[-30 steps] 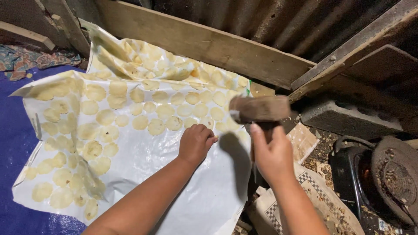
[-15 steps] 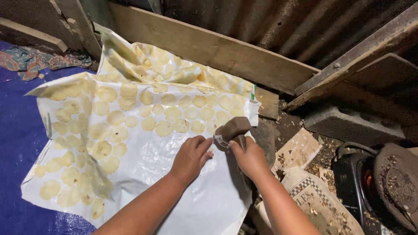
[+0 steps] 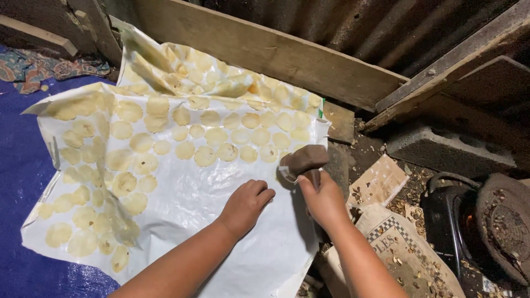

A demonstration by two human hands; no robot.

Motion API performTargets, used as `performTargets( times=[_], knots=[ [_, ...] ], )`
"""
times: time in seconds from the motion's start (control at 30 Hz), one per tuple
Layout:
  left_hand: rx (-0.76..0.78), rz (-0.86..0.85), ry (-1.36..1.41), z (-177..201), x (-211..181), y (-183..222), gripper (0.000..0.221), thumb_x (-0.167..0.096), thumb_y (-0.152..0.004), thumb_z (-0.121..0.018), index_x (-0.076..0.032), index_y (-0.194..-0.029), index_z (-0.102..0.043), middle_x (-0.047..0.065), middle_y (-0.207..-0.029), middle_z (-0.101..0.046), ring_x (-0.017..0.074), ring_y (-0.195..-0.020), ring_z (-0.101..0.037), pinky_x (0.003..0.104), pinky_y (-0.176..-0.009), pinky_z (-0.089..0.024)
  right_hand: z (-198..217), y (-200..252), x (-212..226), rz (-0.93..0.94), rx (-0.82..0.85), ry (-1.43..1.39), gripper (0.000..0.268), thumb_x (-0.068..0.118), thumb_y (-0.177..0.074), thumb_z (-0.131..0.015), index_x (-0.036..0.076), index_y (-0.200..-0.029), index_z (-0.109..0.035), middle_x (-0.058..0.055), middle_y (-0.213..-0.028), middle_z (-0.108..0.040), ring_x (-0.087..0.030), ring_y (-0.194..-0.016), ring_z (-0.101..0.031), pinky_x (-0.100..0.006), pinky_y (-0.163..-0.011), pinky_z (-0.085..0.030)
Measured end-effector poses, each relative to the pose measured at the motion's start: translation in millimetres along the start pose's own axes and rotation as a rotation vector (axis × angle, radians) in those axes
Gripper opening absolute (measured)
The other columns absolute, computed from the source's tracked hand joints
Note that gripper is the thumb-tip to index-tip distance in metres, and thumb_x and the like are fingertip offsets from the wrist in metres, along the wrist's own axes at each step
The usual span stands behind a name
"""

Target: Cracking nuts using a wooden mallet on a stone and sorting the kernels by hand

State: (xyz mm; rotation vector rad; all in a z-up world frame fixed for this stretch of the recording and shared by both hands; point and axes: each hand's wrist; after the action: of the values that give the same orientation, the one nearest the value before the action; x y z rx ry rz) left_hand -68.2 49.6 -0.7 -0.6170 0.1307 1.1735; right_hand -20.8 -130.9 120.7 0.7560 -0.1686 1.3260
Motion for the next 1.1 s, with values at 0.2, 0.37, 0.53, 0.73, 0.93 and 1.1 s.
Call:
performTargets(
  times=[0.2, 0.37, 0.53, 0.73, 0.93, 1.1],
  knots=[
    [0.033, 0.086, 0.049, -4, 5, -23, 0.018, -0.021, -0.103, -0.056, -0.015, -0.118, -0.064, 0.005, -0.103, -0.065, 0.0231, -0.098, -0.066, 0.033, -0.085, -0.052, 75, 38, 35, -0.02, -0.113, -0.285, 0.023, 0.022, -0.101, -0.061, 0.002, -0.112, -0.06, -0.013, -0.066, -0.062, -0.022, -0.045, -0.056, -0.033, -0.039, -0.047],
    [-0.056, 0.147, 0.075, -32, 14, -43, 0.042, -0.022, -0.097, -0.066, -0.013, -0.135, -0.049, 0.006, -0.096, -0.068, 0.0283, -0.089, -0.066, 0.043, -0.081, -0.054, 64, 38, 13, 0.624, -0.448, -0.572, 0.012, 0.012, -0.099, -0.059, 0.007, -0.088, -0.057, -0.001, -0.063, -0.058, -0.014, -0.044, -0.057, -0.026, -0.039, -0.051],
    [-0.225, 0.197, -0.045, -17, 25, -31, 0.023, -0.018, -0.105, -0.053, -0.009, -0.126, -0.052, 0.008, -0.093, -0.06, 0.0299, -0.087, -0.06, 0.042, -0.078, -0.05, -43, 7, -9, 0.124, -0.225, -0.111, 0.051, 0.034, -0.089, -0.066, -0.01, -0.111, -0.06, -0.034, -0.092, -0.07, -0.047, -0.095, -0.072, -0.058, -0.071, -0.053],
    [-0.038, 0.138, 0.044, 30, 28, 1, 0.034, -0.046, -0.1, -0.055, -0.02, -0.121, -0.059, 0.006, -0.103, -0.059, 0.0308, -0.1, -0.061, 0.044, -0.086, -0.049, -12, -18, 0, 0.072, 0.077, 0.164, 0.066, 0.05, -0.093, -0.059, -0.002, -0.134, -0.056, -0.031, -0.11, -0.07, -0.046, -0.109, -0.069, -0.057, -0.083, -0.06],
    [-0.021, 0.121, -0.022, 29, 33, 11, 0.016, -0.021, -0.104, -0.057, -0.015, -0.115, -0.067, 0.006, -0.105, -0.064, 0.0251, -0.104, -0.065, 0.033, -0.088, -0.052, -16, 13, 19, 0.079, -0.044, 0.04, 0.061, 0.043, -0.099, -0.054, -0.008, -0.133, -0.052, -0.039, -0.109, -0.067, -0.052, -0.107, -0.067, -0.062, -0.084, -0.058],
    [-0.031, 0.143, -0.018, 23, 42, -6, 0.017, -0.019, -0.104, -0.055, -0.015, -0.115, -0.067, 0.004, -0.102, -0.066, 0.0222, -0.101, -0.065, 0.031, -0.089, -0.054, -39, -23, -6, 0.051, 0.071, 0.168, 0.06, 0.05, -0.097, -0.053, 0.0, -0.13, -0.052, -0.03, -0.11, -0.071, -0.043, -0.108, -0.071, -0.054, -0.084, -0.062]
  ],
)
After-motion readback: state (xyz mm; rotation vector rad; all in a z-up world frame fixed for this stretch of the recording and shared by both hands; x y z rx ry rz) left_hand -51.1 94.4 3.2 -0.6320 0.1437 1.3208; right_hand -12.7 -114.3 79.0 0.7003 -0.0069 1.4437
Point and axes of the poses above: each hand's wrist, its own y-axis away from the middle knuckle, its own z-axis out of the back of the hand, x = y × z
